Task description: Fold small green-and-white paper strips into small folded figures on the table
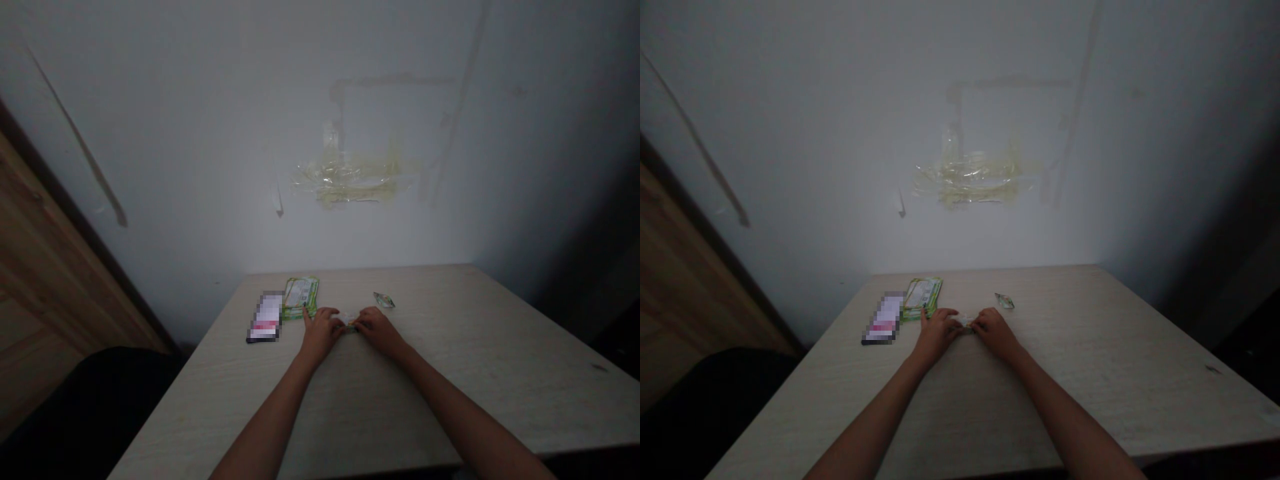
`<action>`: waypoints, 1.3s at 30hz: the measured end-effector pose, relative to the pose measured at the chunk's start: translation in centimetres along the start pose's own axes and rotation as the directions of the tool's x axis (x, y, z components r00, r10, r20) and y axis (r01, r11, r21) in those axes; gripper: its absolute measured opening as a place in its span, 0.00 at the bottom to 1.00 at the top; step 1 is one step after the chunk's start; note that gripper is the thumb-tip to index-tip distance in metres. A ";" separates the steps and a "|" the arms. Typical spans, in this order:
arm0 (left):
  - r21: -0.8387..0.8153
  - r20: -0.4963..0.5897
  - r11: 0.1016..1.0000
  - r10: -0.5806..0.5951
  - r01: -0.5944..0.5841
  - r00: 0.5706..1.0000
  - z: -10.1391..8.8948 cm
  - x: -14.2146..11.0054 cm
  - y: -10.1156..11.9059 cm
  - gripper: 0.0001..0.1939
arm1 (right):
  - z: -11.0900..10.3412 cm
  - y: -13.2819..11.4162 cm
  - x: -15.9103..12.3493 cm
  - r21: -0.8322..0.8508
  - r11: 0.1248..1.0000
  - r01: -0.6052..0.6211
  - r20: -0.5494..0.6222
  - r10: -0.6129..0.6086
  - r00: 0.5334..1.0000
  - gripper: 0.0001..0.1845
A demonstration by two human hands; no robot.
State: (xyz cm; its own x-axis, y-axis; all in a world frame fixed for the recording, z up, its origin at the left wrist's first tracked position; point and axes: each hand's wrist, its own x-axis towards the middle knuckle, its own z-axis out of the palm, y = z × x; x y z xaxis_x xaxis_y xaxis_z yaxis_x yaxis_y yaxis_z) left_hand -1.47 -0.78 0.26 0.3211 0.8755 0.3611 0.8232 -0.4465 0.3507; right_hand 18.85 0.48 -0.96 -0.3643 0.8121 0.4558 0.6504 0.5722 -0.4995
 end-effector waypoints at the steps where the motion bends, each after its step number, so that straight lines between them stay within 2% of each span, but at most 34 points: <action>1: 0.003 -0.004 1.000 -0.004 0.004 1.000 0.1 0.0 0.0 0.07 | 0.0 0.0 0.0 -0.010 1.000 0.006 0.002 -0.006 1.000 0.10; 7: -0.016 -0.043 1.000 -0.025 0.024 0.999 0.8 0.2 -0.2 0.07 | 0.1 0.1 0.1 -0.076 0.996 0.038 -0.007 -0.039 0.999 0.11; 14: -0.079 -0.085 0.994 -0.086 0.079 0.993 1.3 0.4 -0.2 0.05 | 0.8 0.7 0.7 -0.157 0.985 -0.072 0.003 0.073 0.997 0.09; 22: -0.059 -0.112 0.992 -0.118 0.112 0.987 1.3 0.7 -0.4 0.07 | 1.0 0.7 1.0 -0.184 0.975 -0.121 0.003 0.124 0.992 0.08; 29: -0.029 -0.077 0.991 -0.131 0.129 0.988 1.1 0.8 -0.3 0.07 | 1.1 0.4 1.1 -0.130 0.975 -0.182 -0.041 0.178 0.983 0.08; 35: -0.032 -0.109 0.990 -0.143 0.140 0.984 1.2 0.9 -0.3 0.07 | 1.2 0.3 0.9 -0.071 0.974 -0.215 -0.067 0.210 0.975 0.07; 39: -0.038 -0.115 0.988 -0.152 0.148 0.982 1.3 1.1 -0.4 0.06 | 1.3 0.2 1.0 -0.094 0.969 -0.229 -0.077 0.222 0.972 0.07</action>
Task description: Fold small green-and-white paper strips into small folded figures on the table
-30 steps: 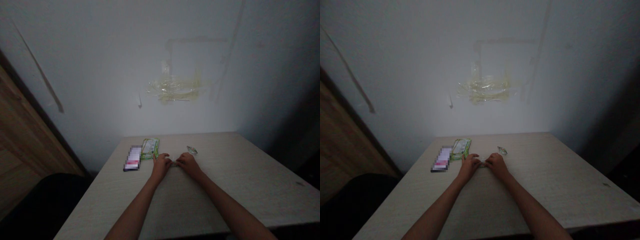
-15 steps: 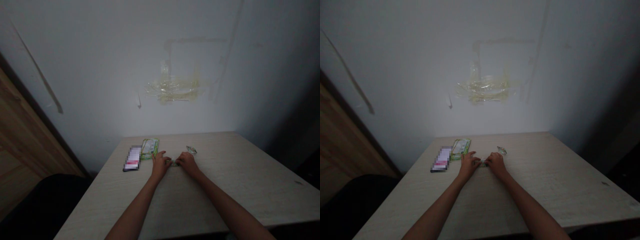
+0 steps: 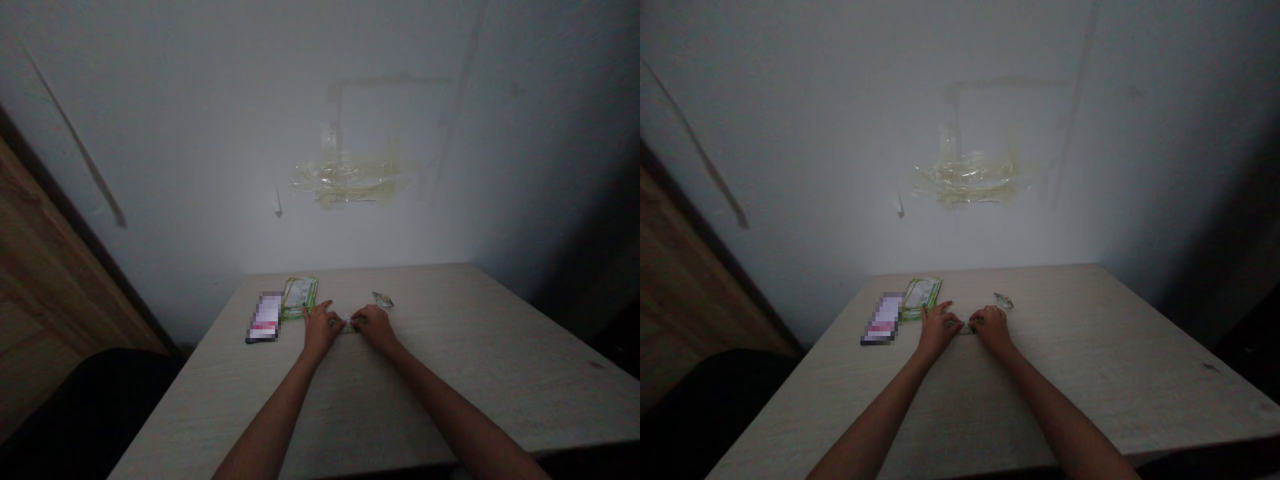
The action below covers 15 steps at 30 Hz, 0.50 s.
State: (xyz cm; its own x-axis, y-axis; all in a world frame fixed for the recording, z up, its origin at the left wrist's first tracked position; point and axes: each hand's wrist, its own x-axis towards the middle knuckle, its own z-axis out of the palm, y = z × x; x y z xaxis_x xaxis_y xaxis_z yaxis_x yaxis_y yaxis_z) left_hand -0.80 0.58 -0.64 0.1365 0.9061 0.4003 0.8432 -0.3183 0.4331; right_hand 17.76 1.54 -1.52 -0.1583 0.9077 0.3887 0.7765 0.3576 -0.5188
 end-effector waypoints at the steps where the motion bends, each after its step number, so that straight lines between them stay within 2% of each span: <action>1: 0.000 0.000 1.000 -0.004 0.004 1.000 0.0 0.0 0.0 0.06 | 0.0 0.0 0.0 -0.010 1.000 -0.002 0.001 0.002 1.000 0.07; 15: -0.005 0.006 0.998 -0.059 0.059 0.998 0.0 0.2 0.1 0.06 | 0.1 -0.6 -0.1 -0.049 0.998 -0.045 -0.005 0.045 0.999 0.06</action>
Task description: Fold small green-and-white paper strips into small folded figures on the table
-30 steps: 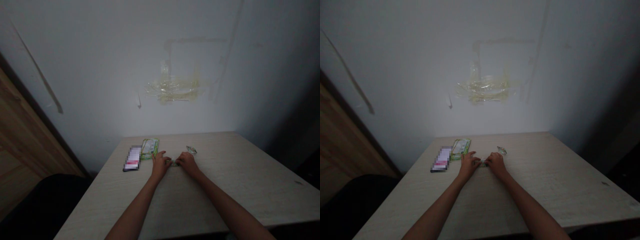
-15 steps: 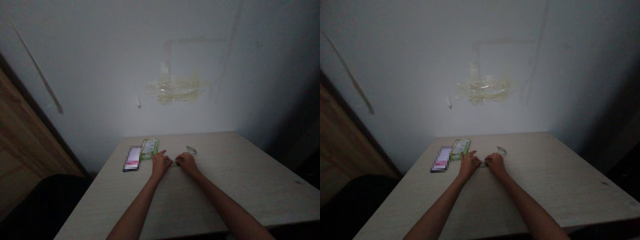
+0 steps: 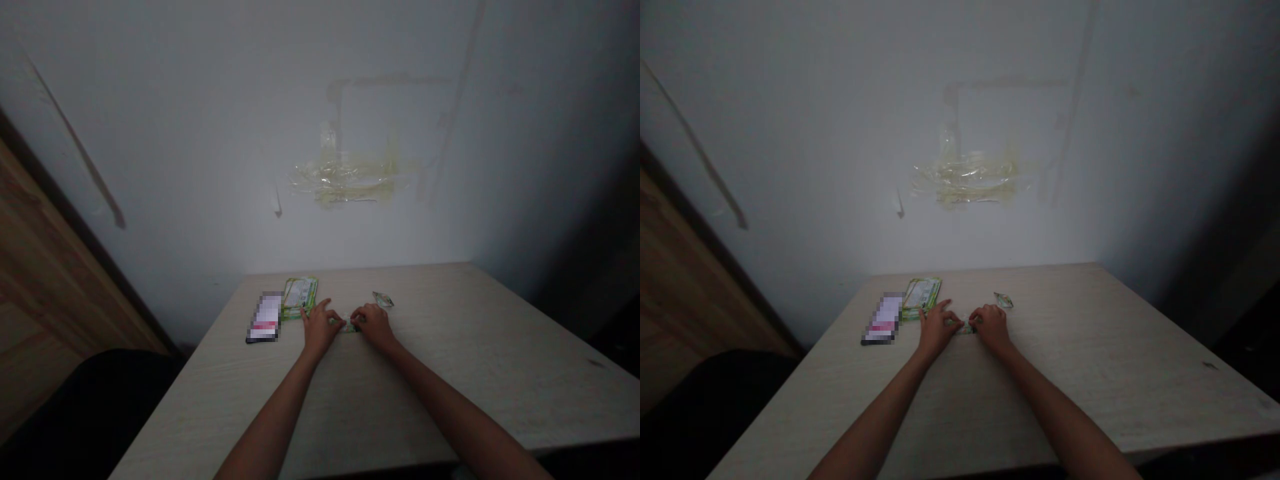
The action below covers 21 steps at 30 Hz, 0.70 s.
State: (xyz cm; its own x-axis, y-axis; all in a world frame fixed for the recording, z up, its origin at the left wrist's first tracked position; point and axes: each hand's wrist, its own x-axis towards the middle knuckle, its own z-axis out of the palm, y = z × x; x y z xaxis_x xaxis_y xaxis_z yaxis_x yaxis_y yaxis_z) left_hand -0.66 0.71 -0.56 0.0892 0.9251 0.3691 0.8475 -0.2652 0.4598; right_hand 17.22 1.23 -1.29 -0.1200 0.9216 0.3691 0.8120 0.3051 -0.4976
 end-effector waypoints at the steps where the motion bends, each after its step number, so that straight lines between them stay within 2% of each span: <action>1: 0.003 -0.003 1.000 -0.001 0.001 1.000 0.0 0.0 0.0 0.06 | 0.0 0.0 0.0 0.003 1.000 -0.006 0.000 0.006 1.000 0.06; 13: 0.063 0.009 0.998 0.018 -0.019 1.000 0.0 -0.1 0.4 0.07 | -0.2 -0.3 0.2 -0.004 0.998 -0.058 0.027 0.058 0.998 0.06; 17: 0.083 0.046 0.996 0.014 -0.018 0.999 -0.2 -0.3 0.6 0.12 | -0.2 -0.3 0.0 -0.011 0.999 -0.039 0.037 0.040 0.999 0.07; 21: 0.086 0.091 0.994 0.066 -0.074 0.994 -0.1 -0.3 0.5 0.11 | -0.1 -0.1 -0.1 -0.002 1.000 -0.025 0.024 0.025 0.999 0.07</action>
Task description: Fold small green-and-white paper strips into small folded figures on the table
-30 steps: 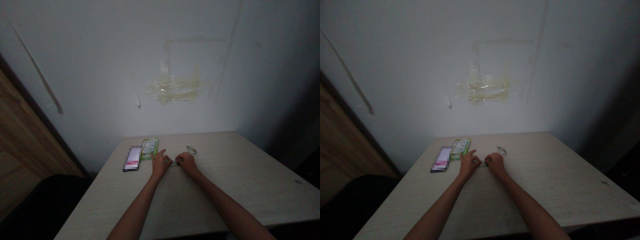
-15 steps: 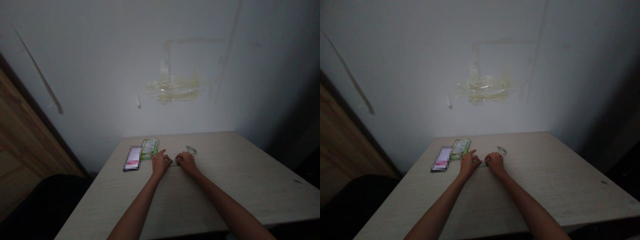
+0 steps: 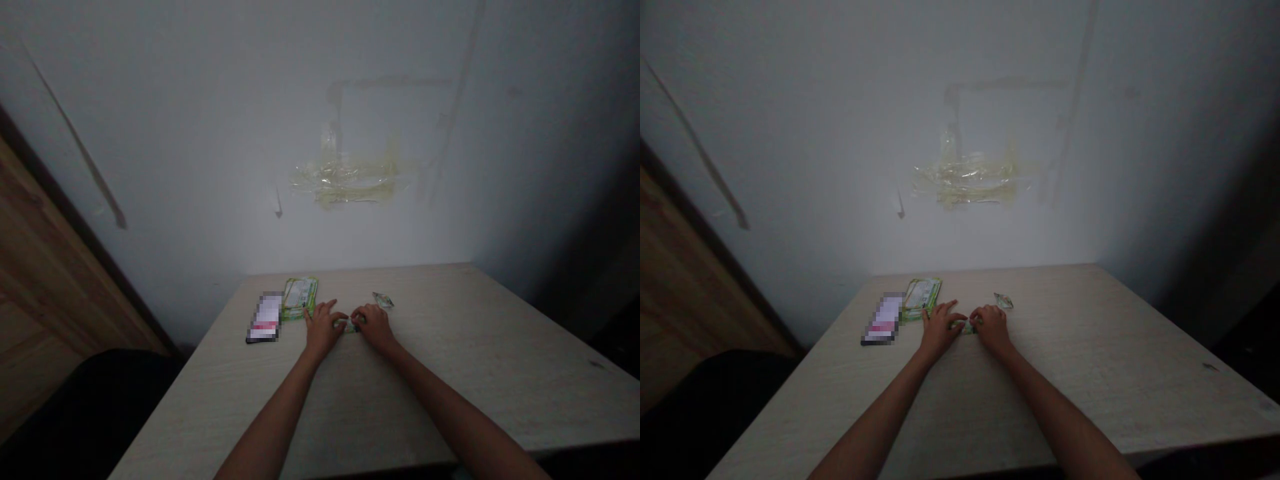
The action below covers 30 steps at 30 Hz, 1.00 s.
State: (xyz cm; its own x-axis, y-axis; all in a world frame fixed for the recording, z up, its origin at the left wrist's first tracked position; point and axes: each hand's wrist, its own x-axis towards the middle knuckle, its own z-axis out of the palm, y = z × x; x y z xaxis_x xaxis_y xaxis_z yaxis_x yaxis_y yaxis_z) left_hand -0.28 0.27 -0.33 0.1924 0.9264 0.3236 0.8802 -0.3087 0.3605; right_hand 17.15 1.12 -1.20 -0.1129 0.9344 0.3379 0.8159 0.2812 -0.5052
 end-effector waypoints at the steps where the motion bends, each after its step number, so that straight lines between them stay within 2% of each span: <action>1: 0.002 0.007 1.000 0.020 -0.020 1.000 0.1 0.0 0.0 0.10 | 0.1 0.1 0.0 0.003 1.000 0.000 -0.008 0.000 1.000 0.07; 7: -0.041 0.081 0.986 0.163 -0.160 0.983 0.2 -0.1 -0.4 0.13 | 0.3 1.0 0.1 0.056 0.998 0.011 -0.050 -0.009 0.999 0.09; 12: -0.079 0.157 0.977 0.210 -0.200 0.965 -0.2 -0.2 -1.0 0.17 | 0.5 1.8 0.2 0.101 0.994 0.038 -0.089 -0.029 0.996 0.11; 23: -0.097 0.102 0.981 0.179 -0.169 0.979 -1.0 -0.6 0.0 0.09 | 0.4 2.3 0.3 0.119 0.992 0.043 -0.122 -0.028 0.992 0.14; 30: 0.013 0.001 0.988 0.151 -0.151 0.989 -1.3 -0.8 0.1 0.08 | 0.0 2.5 0.1 0.288 0.955 0.073 -0.167 -0.025 0.986 0.20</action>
State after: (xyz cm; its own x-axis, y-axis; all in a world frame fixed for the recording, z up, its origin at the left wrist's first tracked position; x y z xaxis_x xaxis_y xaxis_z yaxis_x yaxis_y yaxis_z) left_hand -0.93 -0.75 0.55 0.3237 0.8694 0.3734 0.8468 -0.4422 0.2957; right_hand 19.20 1.89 -2.41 -0.0373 0.8775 0.4782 0.6076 0.3998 -0.6863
